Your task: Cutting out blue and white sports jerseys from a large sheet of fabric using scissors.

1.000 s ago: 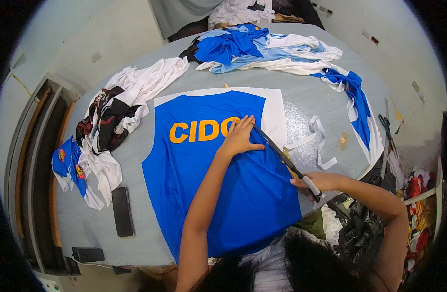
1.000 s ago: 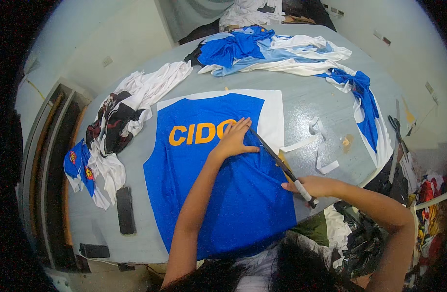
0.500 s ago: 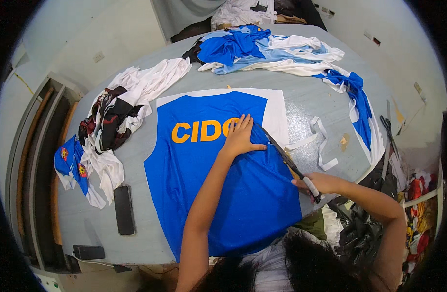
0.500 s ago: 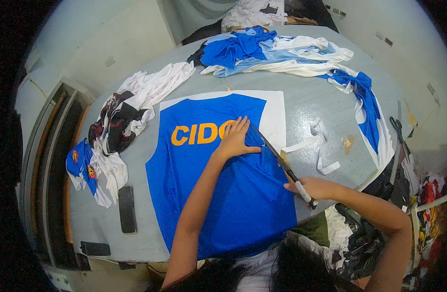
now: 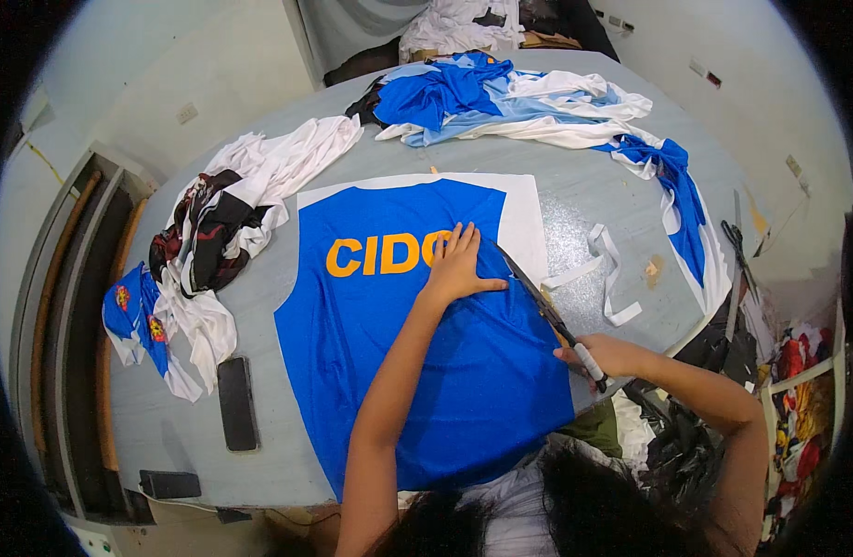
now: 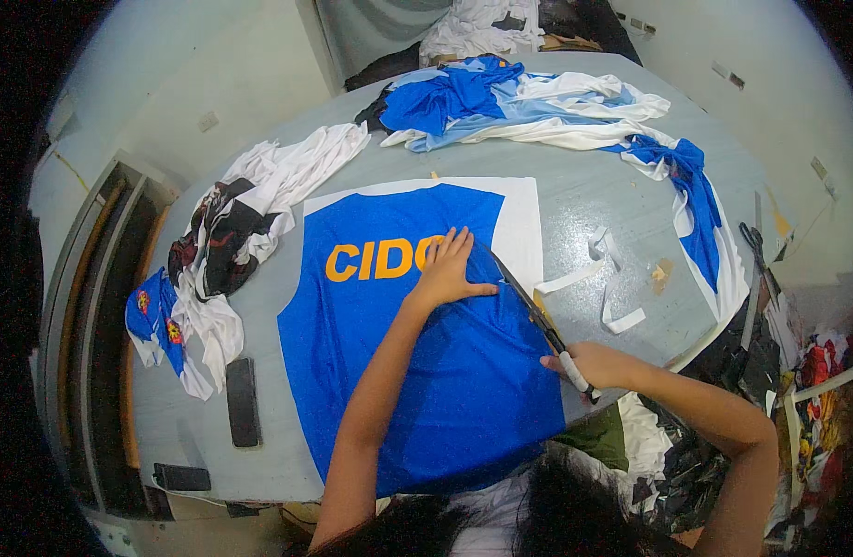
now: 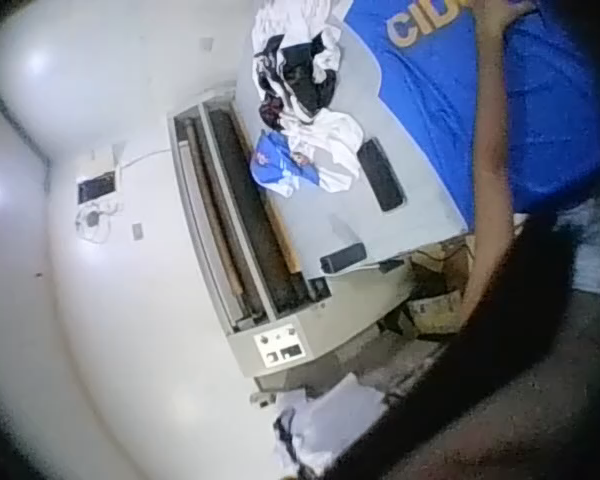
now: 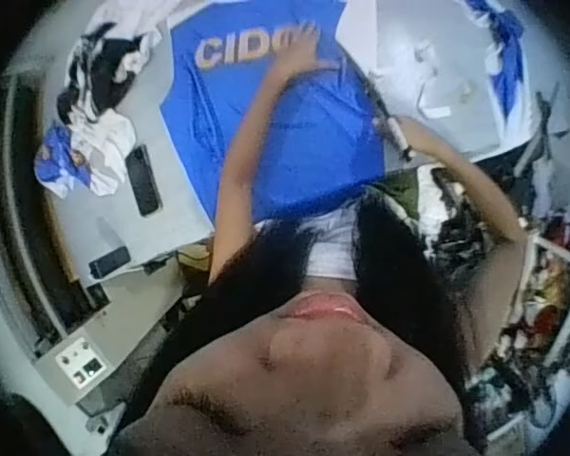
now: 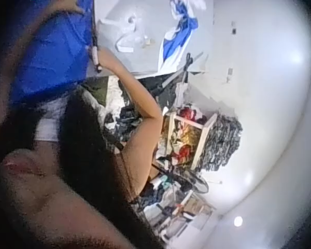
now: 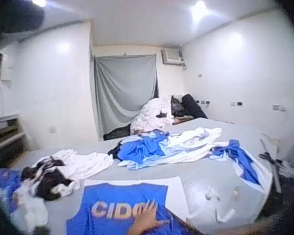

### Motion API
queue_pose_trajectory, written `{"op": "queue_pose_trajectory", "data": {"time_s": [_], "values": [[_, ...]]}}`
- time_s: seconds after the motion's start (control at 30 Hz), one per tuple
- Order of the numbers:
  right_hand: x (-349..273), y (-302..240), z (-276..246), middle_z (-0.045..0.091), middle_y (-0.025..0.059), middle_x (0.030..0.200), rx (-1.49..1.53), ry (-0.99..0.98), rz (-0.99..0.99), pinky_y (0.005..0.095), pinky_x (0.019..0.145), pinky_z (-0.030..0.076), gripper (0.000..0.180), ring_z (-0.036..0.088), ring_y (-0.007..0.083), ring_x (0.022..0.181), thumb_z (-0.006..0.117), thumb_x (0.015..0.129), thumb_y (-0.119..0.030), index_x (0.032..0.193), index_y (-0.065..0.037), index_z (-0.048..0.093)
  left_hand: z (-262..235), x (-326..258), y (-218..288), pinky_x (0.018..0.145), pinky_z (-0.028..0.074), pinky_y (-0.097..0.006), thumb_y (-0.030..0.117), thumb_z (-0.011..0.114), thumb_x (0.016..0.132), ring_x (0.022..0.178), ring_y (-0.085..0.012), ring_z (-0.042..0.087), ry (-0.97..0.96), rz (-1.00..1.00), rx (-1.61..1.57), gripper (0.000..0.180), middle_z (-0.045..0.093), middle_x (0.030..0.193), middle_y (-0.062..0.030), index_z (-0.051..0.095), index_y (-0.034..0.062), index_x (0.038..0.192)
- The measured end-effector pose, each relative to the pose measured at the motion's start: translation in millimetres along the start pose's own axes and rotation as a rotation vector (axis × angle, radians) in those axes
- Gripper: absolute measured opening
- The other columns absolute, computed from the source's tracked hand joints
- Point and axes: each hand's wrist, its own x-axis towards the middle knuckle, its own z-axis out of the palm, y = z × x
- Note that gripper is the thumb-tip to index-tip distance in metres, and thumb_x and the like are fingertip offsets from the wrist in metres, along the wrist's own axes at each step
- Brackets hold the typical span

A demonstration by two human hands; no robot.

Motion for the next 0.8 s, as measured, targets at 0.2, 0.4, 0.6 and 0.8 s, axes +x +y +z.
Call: {"op": "queue_pose_trajectory", "data": {"time_s": [0.2,0.4,0.6,0.8], "values": [[-4,-5,3,0.049,0.0042,0.053,-0.029,0.027,-0.010,0.0276,0.044,0.045,0.052,0.055,0.0139,0.045,0.050,0.083,-0.053,0.070,-0.002,0.050,0,-1,2,0.105,0.009,-0.051,0.071,0.062,0.054,0.134,-0.0308,0.011,-0.005,-0.017,-0.008,0.115,0.019,0.142,-0.0180,0.025,-0.0051,0.133],[-3,-3,6,0.049,0.0056,0.052,0.014,0.034,-0.033,0.0290,0.044,0.046,0.051,0.056,0.0158,0.045,0.049,0.085,-0.050,0.069,-0.001,0.049,-4,-4,6,0.106,0.008,-0.049,0.070,0.062,0.057,0.133,-0.0319,0.011,-0.027,-0.046,-0.002,0.113,0.019,0.142,-0.0186,0.025,-0.0046,0.133],[-1,0,7,0.049,0.0047,0.053,0.090,0.029,-0.027,0.0294,0.043,0.047,0.046,0.056,0.0151,0.045,0.052,0.085,-0.045,0.071,-0.001,0.048,-2,-4,5,0.105,0.009,-0.050,0.071,0.062,0.056,0.134,-0.0312,0.010,-0.027,-0.058,-0.014,0.114,0.018,0.142,-0.0178,0.025,-0.0045,0.133],[0,3,9,0.047,0.0026,0.054,0.091,0.027,-0.039,0.0283,0.042,0.046,0.041,0.054,0.0129,0.044,0.053,0.086,-0.041,0.074,-0.002,0.047,-3,-4,6,0.106,0.007,-0.049,0.072,0.061,0.055,0.134,-0.0309,0.010,-0.029,-0.060,-0.011,0.116,0.018,0.143,-0.0177,0.024,-0.0045,0.133]]}}
